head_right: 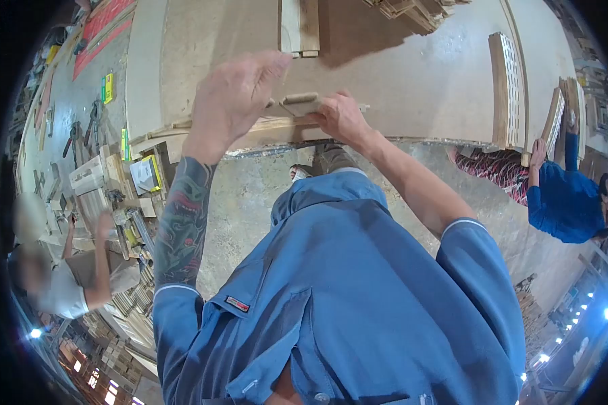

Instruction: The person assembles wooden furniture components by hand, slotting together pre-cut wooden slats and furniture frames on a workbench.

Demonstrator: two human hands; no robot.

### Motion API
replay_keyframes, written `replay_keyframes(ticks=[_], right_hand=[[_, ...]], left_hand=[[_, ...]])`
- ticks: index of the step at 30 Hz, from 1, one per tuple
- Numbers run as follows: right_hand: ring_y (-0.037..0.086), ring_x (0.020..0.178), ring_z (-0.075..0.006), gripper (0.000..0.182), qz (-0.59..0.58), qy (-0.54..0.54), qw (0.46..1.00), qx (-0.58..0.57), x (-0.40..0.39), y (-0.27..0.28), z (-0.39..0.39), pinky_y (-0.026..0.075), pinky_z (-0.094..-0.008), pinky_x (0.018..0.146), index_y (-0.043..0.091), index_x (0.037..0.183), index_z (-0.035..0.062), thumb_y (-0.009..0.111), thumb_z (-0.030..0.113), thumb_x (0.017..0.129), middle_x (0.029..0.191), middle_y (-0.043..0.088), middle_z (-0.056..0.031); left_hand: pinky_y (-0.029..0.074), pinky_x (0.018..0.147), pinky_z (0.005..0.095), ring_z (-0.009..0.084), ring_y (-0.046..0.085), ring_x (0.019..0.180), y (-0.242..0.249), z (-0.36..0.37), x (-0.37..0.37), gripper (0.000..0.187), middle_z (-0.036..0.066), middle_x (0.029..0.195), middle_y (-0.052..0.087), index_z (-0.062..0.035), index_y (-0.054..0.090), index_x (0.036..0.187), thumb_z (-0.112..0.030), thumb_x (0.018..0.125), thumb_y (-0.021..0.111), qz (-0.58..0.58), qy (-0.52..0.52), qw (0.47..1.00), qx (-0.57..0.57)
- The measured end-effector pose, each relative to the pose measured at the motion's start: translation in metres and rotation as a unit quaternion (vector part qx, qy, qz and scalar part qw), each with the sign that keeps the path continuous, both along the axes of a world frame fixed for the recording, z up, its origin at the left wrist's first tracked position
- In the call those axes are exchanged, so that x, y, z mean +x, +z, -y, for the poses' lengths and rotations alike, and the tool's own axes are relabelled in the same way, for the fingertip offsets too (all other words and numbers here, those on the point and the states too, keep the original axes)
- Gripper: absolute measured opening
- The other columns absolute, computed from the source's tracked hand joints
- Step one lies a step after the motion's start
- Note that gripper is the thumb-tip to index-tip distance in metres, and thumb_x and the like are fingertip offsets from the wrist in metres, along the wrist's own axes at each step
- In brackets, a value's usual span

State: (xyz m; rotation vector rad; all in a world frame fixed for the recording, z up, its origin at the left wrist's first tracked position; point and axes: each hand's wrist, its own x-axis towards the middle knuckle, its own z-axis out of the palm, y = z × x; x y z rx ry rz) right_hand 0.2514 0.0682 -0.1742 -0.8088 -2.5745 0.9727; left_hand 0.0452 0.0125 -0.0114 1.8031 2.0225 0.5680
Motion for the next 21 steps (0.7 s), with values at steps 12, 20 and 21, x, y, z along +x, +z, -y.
replay_keyframes(ticks=[12,20,21], right_hand=[[0.032,0.138,-0.0444,0.052,0.082,-0.110,0.968,0.210,-0.162,-0.097,-0.094,0.029,-0.0563,0.111,0.043,0.141,0.0080,0.054,0.030,0.095,0.149,0.040,-0.0191],[0.058,0.116,-0.0364,0.047,0.019,-0.008,0.999,-0.037,-0.104,-0.058,-0.090,0.047,-0.0441,0.096,0.051,0.132,0.0087,0.066,0.021,0.089,0.123,0.060,-0.0186],[0.065,0.106,-0.0330,0.043,0.023,-0.018,0.991,-0.127,-0.087,-0.046,-0.093,0.050,-0.0412,0.091,0.057,0.126,0.0072,0.069,0.020,0.087,0.112,0.065,-0.0181]], left_hand=[[0.053,0.076,0.0412,0.0331,0.067,0.091,0.008,-0.002,0.007,0.038,0.012,0.101,0.071,-0.0073,0.071,0.106,-0.040,0.097,0.055,-0.041,0.008,0.999,0.007],[0.053,0.074,0.0417,0.0351,0.067,0.089,0.010,0.000,0.010,0.038,0.013,0.099,0.071,-0.0100,0.072,0.105,-0.042,0.098,0.053,-0.031,0.020,0.999,0.017],[0.053,0.073,0.0419,0.0359,0.067,0.089,0.011,0.000,0.010,0.038,0.013,0.099,0.071,-0.0110,0.072,0.105,-0.043,0.098,0.052,-0.036,0.017,0.999,0.011]])
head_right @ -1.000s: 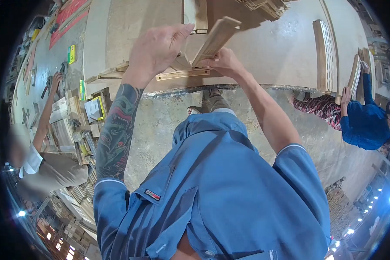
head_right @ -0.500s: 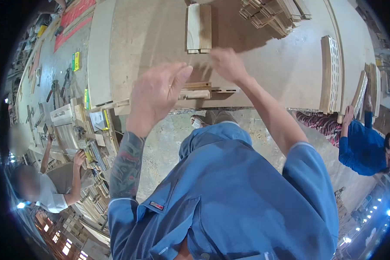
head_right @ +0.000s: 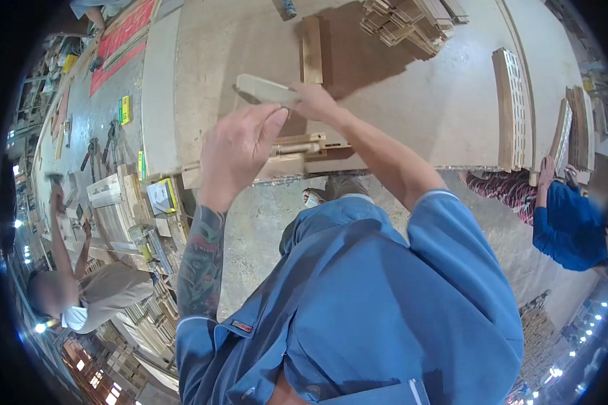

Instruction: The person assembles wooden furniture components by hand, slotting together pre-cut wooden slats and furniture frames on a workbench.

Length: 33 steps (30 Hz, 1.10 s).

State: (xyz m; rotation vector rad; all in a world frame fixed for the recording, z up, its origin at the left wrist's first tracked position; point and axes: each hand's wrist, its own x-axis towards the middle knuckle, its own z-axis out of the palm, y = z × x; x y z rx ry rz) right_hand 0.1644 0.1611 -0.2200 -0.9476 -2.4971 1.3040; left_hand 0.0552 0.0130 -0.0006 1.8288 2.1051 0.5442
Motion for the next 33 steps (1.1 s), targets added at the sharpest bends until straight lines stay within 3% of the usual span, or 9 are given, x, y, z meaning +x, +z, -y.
replay_keyframes(ticks=[2,8,16,18,22,26,29,32,33], right_hand=[[0.067,0.094,-0.0251,0.033,-0.099,-0.157,0.981,-0.049,0.037,0.034,0.017,0.052,-0.0365,0.082,0.064,0.114,0.0022,0.071,0.022,0.088,0.101,0.069,-0.0145],[0.064,0.094,-0.0130,0.033,-0.195,-0.148,0.946,-0.213,0.124,0.036,0.062,0.052,-0.0299,0.079,0.064,0.115,-0.0015,0.070,0.020,0.091,0.110,0.070,-0.0076],[0.069,0.085,-0.0267,0.020,-0.033,-0.076,0.996,-0.016,0.130,0.063,0.068,0.053,-0.0377,0.075,0.073,0.101,0.0063,0.073,0.018,0.085,0.096,0.073,-0.0130],[0.067,0.083,-0.0325,0.020,-0.025,-0.020,0.985,0.168,0.128,0.052,0.076,0.052,-0.0413,0.075,0.073,0.102,0.0087,0.071,0.020,0.085,0.092,0.072,-0.0128],[0.065,0.090,-0.0353,0.025,0.000,0.011,0.998,0.057,0.129,0.064,0.066,0.050,-0.0458,0.081,0.071,0.107,0.0100,0.071,0.019,0.084,0.094,0.071,-0.0137],[0.064,0.108,-0.0369,0.039,0.050,0.056,0.996,0.050,0.149,0.043,0.011,0.050,-0.0433,0.092,0.066,0.125,0.0121,0.067,0.022,0.088,0.117,0.068,-0.0167],[0.054,0.127,-0.0367,0.067,0.104,-0.163,0.981,0.034,0.078,0.008,-0.047,0.036,-0.0453,0.112,0.048,0.141,-0.0007,0.063,0.039,0.089,0.138,0.054,-0.0243],[0.050,0.130,-0.0368,0.080,0.152,-0.270,0.950,-0.030,-0.010,-0.022,-0.051,0.032,-0.0478,0.114,0.036,0.147,-0.0039,0.063,0.044,0.088,0.143,0.049,-0.0248],[0.050,0.130,-0.0368,0.077,0.172,-0.289,0.932,0.137,-0.028,-0.038,-0.042,0.035,-0.0482,0.111,0.038,0.145,-0.0014,0.064,0.044,0.088,0.143,0.050,-0.0217]], left_hand=[[0.053,0.073,0.0420,0.0362,0.067,0.088,-0.002,-0.001,-0.002,0.041,0.014,0.098,0.071,-0.0117,0.073,0.105,-0.045,0.098,0.051,0.013,-0.006,1.000,0.007],[0.053,0.075,0.0443,0.0370,0.067,0.091,-0.006,-0.005,-0.008,0.052,0.015,0.096,0.071,-0.0133,0.073,0.106,-0.056,0.098,0.045,0.000,-0.028,1.000,0.000],[0.052,0.077,0.0457,0.0371,0.067,0.092,-0.011,-0.009,-0.010,0.054,0.014,0.096,0.072,-0.0143,0.074,0.106,-0.057,0.098,0.043,-0.001,-0.021,1.000,0.000],[0.052,0.077,0.0443,0.0363,0.067,0.094,-0.012,-0.008,-0.008,0.051,0.014,0.099,0.072,-0.0147,0.074,0.107,-0.056,0.098,0.044,0.011,-0.005,1.000,0.005],[0.053,0.078,0.0422,0.0353,0.067,0.095,-0.006,-0.009,-0.005,0.049,0.013,0.101,0.072,-0.0129,0.073,0.107,-0.053,0.098,0.047,-0.002,0.015,1.000,0.007],[0.053,0.079,0.0411,0.0338,0.067,0.095,-0.006,-0.012,-0.007,0.046,0.012,0.103,0.072,-0.0094,0.073,0.107,-0.049,0.098,0.051,-0.018,0.012,1.000,0.003],[0.053,0.079,0.0406,0.0329,0.067,0.095,-0.005,-0.008,-0.004,0.041,0.012,0.103,0.072,-0.0093,0.073,0.107,-0.045,0.097,0.054,-0.022,0.012,1.000,0.003],[0.053,0.079,0.0399,0.0324,0.067,0.094,-0.001,-0.008,-0.001,0.037,0.012,0.103,0.072,-0.0099,0.073,0.106,-0.042,0.097,0.057,-0.030,0.014,0.999,0.004],[0.053,0.079,0.0394,0.0322,0.068,0.094,0.000,-0.007,0.000,0.036,0.012,0.103,0.072,-0.0101,0.073,0.106,-0.041,0.096,0.057,-0.032,0.021,0.999,-0.005]])
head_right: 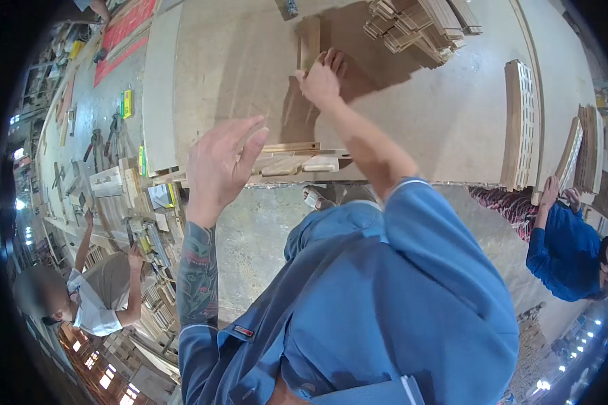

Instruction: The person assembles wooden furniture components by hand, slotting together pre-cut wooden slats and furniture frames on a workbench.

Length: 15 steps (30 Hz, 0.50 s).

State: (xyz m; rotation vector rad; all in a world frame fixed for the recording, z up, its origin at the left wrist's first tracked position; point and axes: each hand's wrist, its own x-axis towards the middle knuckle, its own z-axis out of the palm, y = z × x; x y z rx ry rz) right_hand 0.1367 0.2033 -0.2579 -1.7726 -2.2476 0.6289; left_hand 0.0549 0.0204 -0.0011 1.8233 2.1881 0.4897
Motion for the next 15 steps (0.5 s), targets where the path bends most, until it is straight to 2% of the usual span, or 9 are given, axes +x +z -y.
replay_keyframes(ticks=[1,2,4,5,7,8,10,13,15], right_hand=[[0.050,0.130,-0.0368,0.075,0.066,0.001,0.985,0.160,-0.011,0.000,0.001,0.037,-0.0486,0.108,0.040,0.143,0.0011,0.065,0.043,0.087,0.143,0.051,-0.0187],[0.050,0.130,-0.0368,0.075,0.062,-0.003,0.985,0.161,-0.010,0.001,0.000,0.037,-0.0486,0.108,0.040,0.143,0.0011,0.065,0.043,0.087,0.143,0.051,-0.0187],[0.059,0.116,-0.0367,0.057,-0.061,0.084,0.994,-0.018,0.000,0.016,-0.002,0.046,-0.0481,0.097,0.055,0.123,0.0025,0.066,0.044,0.086,0.124,0.064,-0.0155],[0.059,0.116,-0.0367,0.057,-0.060,0.080,0.995,-0.017,0.013,0.017,-0.001,0.046,-0.0481,0.097,0.055,0.123,0.0025,0.066,0.044,0.086,0.124,0.064,-0.0155],[0.064,0.099,-0.0388,0.037,-0.134,0.165,0.971,-0.113,0.050,0.029,0.001,0.051,-0.0470,0.085,0.061,0.101,0.0024,0.067,0.036,0.087,0.102,0.068,-0.0176],[0.068,0.088,-0.0310,0.030,-0.210,0.122,0.968,-0.069,0.074,0.042,0.015,0.052,-0.0425,0.079,0.063,0.094,0.0004,0.067,0.030,0.090,0.091,0.070,-0.0165],[0.067,0.092,-0.0179,0.026,-0.401,0.037,0.885,-0.235,0.124,0.064,0.035,0.053,-0.0348,0.080,0.065,0.102,0.0006,0.066,0.024,0.092,0.097,0.071,-0.0112],[0.064,0.096,-0.0102,0.027,-0.327,0.102,0.898,-0.276,0.187,0.096,0.058,0.052,-0.0293,0.081,0.066,0.112,0.0017,0.068,0.022,0.093,0.101,0.071,-0.0084],[0.065,0.097,-0.0120,0.028,-0.336,0.111,0.897,-0.266,0.202,0.093,0.069,0.052,-0.0303,0.083,0.066,0.114,0.0013,0.068,0.019,0.093,0.102,0.072,-0.0086]], left_hand=[[0.053,0.079,0.0394,0.0322,0.068,0.094,-0.001,-0.001,-0.001,0.036,0.012,0.103,0.072,-0.0101,0.073,0.106,-0.041,0.096,0.057,-0.007,0.000,1.000,0.003],[0.053,0.079,0.0394,0.0324,0.068,0.094,-0.002,0.001,-0.001,0.037,0.012,0.104,0.072,-0.0101,0.073,0.106,-0.042,0.097,0.057,-0.005,-0.001,1.000,0.009],[0.053,0.079,0.0394,0.0325,0.068,0.094,-0.005,0.003,-0.001,0.037,0.012,0.104,0.072,-0.0100,0.073,0.106,-0.042,0.097,0.056,-0.004,-0.003,1.000,0.021],[0.054,0.074,0.0403,0.0314,0.068,0.089,-0.007,0.003,-0.001,0.039,0.011,0.099,0.072,-0.0108,0.073,0.103,-0.046,0.095,0.058,-0.004,-0.002,0.999,0.041],[0.055,0.070,0.0411,0.0303,0.069,0.084,-0.010,0.004,-0.001,0.041,0.010,0.094,0.072,-0.0116,0.074,0.100,-0.049,0.094,0.059,0.002,-0.006,0.998,0.063],[0.055,0.072,0.0421,0.0309,0.069,0.086,-0.011,0.005,-0.001,0.044,0.011,0.095,0.072,-0.0116,0.074,0.100,-0.051,0.094,0.057,-0.005,-0.002,0.998,0.065],[0.055,0.073,0.0431,0.0314,0.069,0.087,-0.012,0.007,0.000,0.046,0.011,0.096,0.072,-0.0115,0.074,0.100,-0.053,0.095,0.055,-0.002,0.006,0.998,0.068],[0.054,0.077,0.0410,0.0341,0.068,0.092,-0.008,0.006,-0.001,0.044,0.013,0.103,0.072,-0.0114,0.072,0.108,-0.049,0.097,0.053,-0.010,-0.006,0.999,0.034],[0.054,0.075,0.0412,0.0344,0.068,0.092,-0.010,0.004,-0.002,0.045,0.013,0.103,0.072,-0.0128,0.073,0.108,-0.052,0.096,0.053,-0.009,-0.008,0.999,0.034]])
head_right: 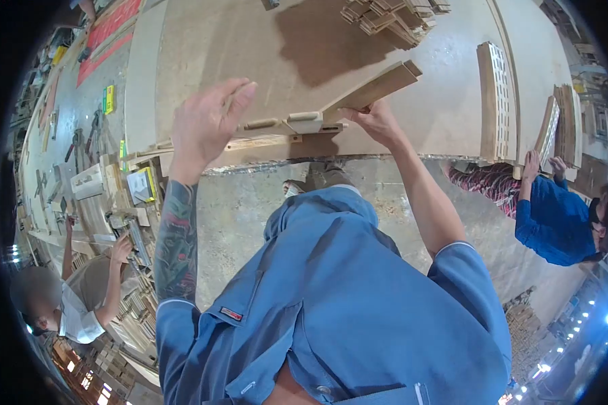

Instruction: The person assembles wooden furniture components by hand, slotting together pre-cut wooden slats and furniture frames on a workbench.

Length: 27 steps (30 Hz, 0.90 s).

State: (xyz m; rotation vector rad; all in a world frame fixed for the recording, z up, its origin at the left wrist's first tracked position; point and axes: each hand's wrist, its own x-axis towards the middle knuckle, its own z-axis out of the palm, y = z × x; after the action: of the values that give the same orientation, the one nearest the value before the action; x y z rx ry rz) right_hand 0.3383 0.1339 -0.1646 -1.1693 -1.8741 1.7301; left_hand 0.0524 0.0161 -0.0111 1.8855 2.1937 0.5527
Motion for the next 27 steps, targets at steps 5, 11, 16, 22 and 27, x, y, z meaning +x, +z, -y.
replay_keyframes(ticks=[5,11,16,22,27], right_hand=[[0.068,0.099,-0.0178,0.028,-0.019,0.036,0.998,0.041,0.006,-0.002,0.014,0.053,-0.0334,0.085,0.066,0.114,-0.0006,0.070,0.014,0.091,0.104,0.073,-0.0105],[0.069,0.091,-0.0329,0.024,0.074,0.106,0.936,0.326,0.005,0.013,0.030,0.055,-0.0384,0.079,0.069,0.110,0.0054,0.070,0.012,0.087,0.099,0.072,-0.0141],[0.066,0.093,-0.0355,0.021,0.140,0.136,0.957,0.217,-0.002,0.018,0.030,0.054,-0.0437,0.079,0.068,0.107,0.0105,0.069,0.015,0.086,0.099,0.069,-0.0133],[0.065,0.093,-0.0337,0.025,0.154,0.179,0.938,0.254,0.004,-0.043,0.022,0.054,-0.0455,0.078,0.067,0.108,0.0138,0.066,0.010,0.083,0.107,0.067,-0.0095],[0.065,0.093,-0.0292,0.032,0.089,0.146,0.925,0.341,-0.013,-0.011,0.014,0.056,-0.0396,0.077,0.066,0.110,0.0124,0.063,0.001,0.080,0.107,0.068,-0.0068]], left_hand=[[0.053,0.074,0.0401,0.0336,0.068,0.091,0.001,0.003,0.001,0.046,0.012,0.102,0.072,-0.0136,0.073,0.108,-0.053,0.096,0.052,0.010,0.006,1.000,-0.016],[0.053,0.075,0.0400,0.0319,0.068,0.089,0.000,0.002,0.001,0.047,0.012,0.101,0.072,-0.0123,0.072,0.108,-0.053,0.096,0.052,0.008,0.000,1.000,-0.009],[0.052,0.080,0.0398,0.0323,0.067,0.092,-0.002,0.000,0.000,0.042,0.011,0.102,0.072,-0.0103,0.072,0.108,-0.047,0.096,0.056,0.010,0.007,1.000,-0.004],[0.044,0.097,0.0418,0.0266,0.056,0.118,0.006,0.041,-0.013,0.039,0.013,0.132,0.058,-0.0071,0.056,0.131,-0.032,0.101,0.054,-0.015,0.236,0.922,0.306],[0.044,0.099,0.0506,0.0284,0.051,0.122,-0.011,0.158,-0.002,0.064,0.013,0.140,0.050,-0.0136,0.036,0.146,-0.057,0.100,0.042,0.752,0.367,0.500,0.224]])
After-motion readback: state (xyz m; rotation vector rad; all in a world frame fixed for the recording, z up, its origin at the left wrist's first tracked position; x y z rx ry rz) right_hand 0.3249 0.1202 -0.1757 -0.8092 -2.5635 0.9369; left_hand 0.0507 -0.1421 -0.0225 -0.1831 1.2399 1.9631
